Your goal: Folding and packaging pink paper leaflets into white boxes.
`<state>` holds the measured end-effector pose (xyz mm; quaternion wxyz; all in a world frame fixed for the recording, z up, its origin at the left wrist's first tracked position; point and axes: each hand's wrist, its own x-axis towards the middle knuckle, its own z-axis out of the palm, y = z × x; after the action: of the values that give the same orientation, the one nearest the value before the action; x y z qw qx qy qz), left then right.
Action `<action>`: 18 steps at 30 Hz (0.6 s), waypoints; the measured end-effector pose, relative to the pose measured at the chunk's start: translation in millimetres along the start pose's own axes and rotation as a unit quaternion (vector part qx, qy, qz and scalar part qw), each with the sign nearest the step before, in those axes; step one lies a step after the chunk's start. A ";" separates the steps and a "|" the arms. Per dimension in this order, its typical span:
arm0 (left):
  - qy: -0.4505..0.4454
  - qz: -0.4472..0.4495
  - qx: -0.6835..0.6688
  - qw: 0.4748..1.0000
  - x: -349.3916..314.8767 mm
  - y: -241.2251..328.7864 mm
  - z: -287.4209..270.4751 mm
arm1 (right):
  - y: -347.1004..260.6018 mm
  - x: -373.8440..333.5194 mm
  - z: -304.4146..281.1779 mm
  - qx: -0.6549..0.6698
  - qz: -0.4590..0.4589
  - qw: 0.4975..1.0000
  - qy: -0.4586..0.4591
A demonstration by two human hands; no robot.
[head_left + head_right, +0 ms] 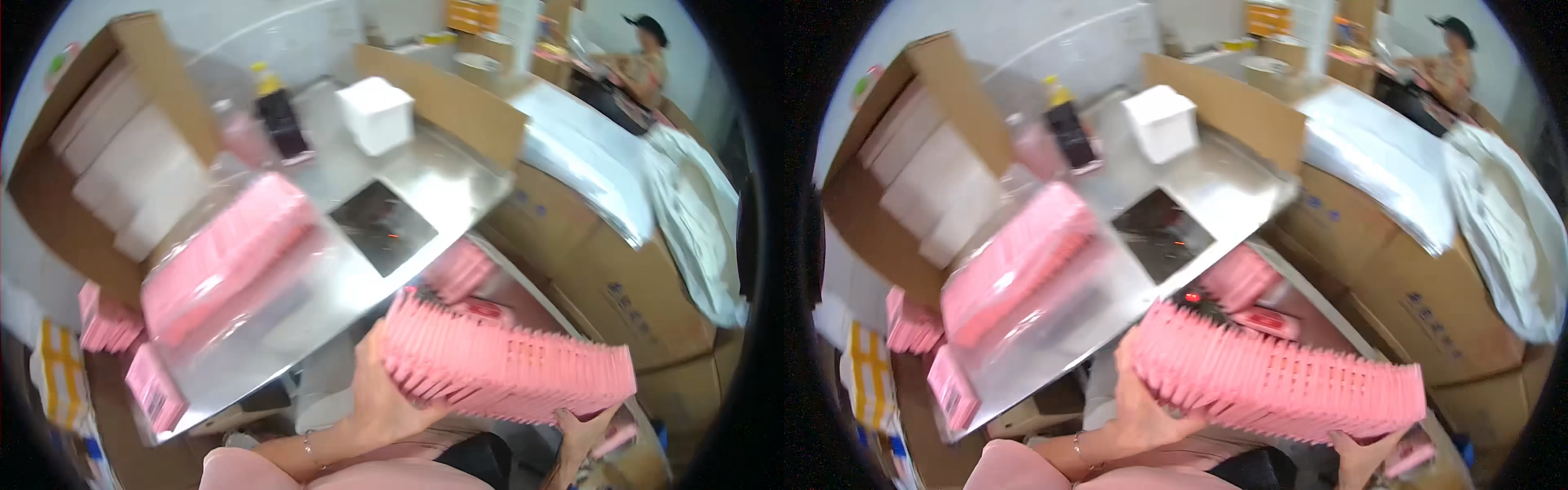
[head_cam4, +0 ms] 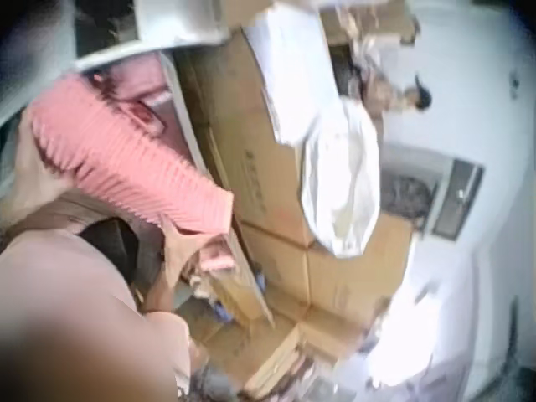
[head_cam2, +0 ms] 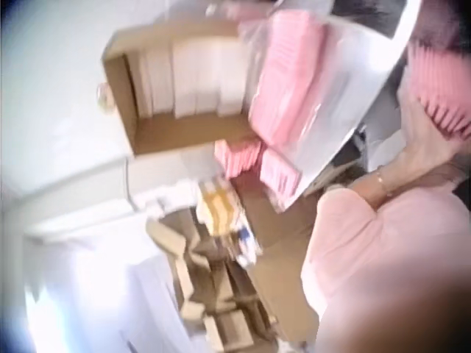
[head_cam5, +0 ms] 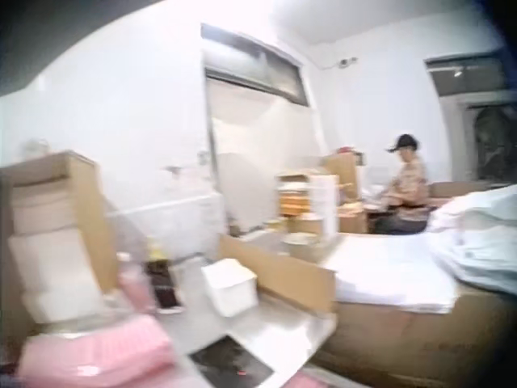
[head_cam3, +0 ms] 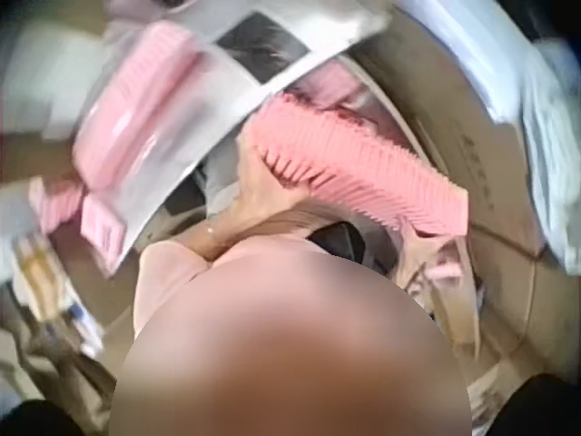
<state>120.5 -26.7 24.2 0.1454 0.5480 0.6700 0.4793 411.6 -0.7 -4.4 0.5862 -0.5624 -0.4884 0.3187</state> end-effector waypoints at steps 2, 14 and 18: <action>0.036 -0.105 -0.091 0.990 -8.1 6.7 -45.1 | -6.0 10.5 46.3 0.039 0.013 0.993 -0.106; 0.228 -0.203 0.229 0.924 -76.4 -58.4 -198.8 | -90.2 2.1 264.2 -0.134 -0.102 0.850 -0.499; 0.236 -0.265 0.259 0.898 -72.8 -59.6 -205.1 | -97.3 16.4 299.3 -0.148 -0.137 0.803 -0.561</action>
<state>-36.6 -185.8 54.6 -0.0418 0.2393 0.9056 0.3477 121.1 102.6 60.8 0.1571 -0.2929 -0.8450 0.4190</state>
